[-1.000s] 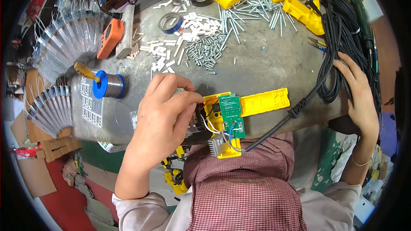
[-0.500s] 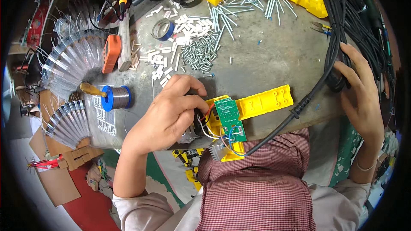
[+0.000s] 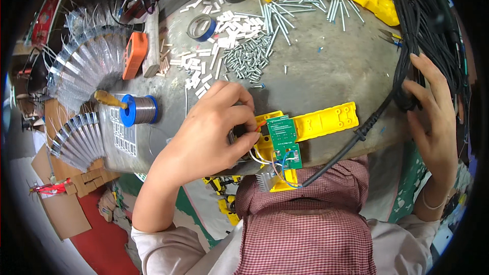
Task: Assembling the internal components of a yellow handheld device, including soldering wires to a circuit board and using a heat gun.
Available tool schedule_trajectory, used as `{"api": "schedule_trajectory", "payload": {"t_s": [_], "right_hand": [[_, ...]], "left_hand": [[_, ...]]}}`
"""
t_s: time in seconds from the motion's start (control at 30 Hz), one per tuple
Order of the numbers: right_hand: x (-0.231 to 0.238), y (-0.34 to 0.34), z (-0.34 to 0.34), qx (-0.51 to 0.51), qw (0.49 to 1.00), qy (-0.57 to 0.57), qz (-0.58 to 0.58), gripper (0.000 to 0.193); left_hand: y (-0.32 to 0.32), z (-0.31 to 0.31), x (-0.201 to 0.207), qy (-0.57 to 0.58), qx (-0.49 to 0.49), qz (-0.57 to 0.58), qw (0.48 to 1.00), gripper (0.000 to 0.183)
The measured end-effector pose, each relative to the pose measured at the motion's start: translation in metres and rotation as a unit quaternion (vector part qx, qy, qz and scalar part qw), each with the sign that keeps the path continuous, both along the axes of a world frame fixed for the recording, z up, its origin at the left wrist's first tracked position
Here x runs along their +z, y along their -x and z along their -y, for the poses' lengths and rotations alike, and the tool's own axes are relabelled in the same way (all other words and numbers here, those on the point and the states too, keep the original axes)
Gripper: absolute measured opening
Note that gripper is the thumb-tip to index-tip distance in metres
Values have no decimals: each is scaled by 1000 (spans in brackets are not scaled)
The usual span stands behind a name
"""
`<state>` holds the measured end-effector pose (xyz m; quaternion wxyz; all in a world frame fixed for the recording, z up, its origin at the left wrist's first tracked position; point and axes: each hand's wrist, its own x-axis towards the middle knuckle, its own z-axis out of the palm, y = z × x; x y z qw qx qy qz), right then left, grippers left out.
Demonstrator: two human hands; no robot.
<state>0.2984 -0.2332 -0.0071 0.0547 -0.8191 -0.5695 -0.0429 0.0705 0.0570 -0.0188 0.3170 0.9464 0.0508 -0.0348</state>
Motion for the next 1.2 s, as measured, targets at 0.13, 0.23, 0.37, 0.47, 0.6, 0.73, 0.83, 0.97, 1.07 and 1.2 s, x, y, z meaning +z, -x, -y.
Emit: {"api": "schedule_trajectory", "payload": {"t_s": [0.13,0.23,0.37,0.47,0.6,0.73,0.83,0.97,1.07,1.2], "right_hand": [[6,7,-3,3,1000,3,9,38],[3,19,-12,22,996,-64,-51,32],[-7,43,-41,99,981,-110,-128,31],[-10,59,-72,165,964,-92,-187,36],[-20,71,-98,229,943,-79,-230,44],[-18,71,-89,229,949,-41,-211,62],[-15,79,-85,220,950,11,-219,73],[-24,88,-86,209,955,-4,-209,72],[-33,93,-85,195,962,-28,-187,70],[-34,94,-86,208,955,-39,-209,67]], "left_hand": [[-4,6,5,-2,-2,-31,1000,12],[-7,15,6,-88,-23,-2,996,14],[-5,25,3,-201,-45,48,978,18],[-5,23,9,-195,-64,28,978,17],[2,17,10,-191,-79,47,977,17],[33,25,22,-218,34,122,968,26],[63,50,18,-39,50,81,995,50],[78,79,-28,-31,94,124,987,60],[81,79,-34,-8,117,169,979,55],[85,77,-19,32,120,163,979,51]]}}
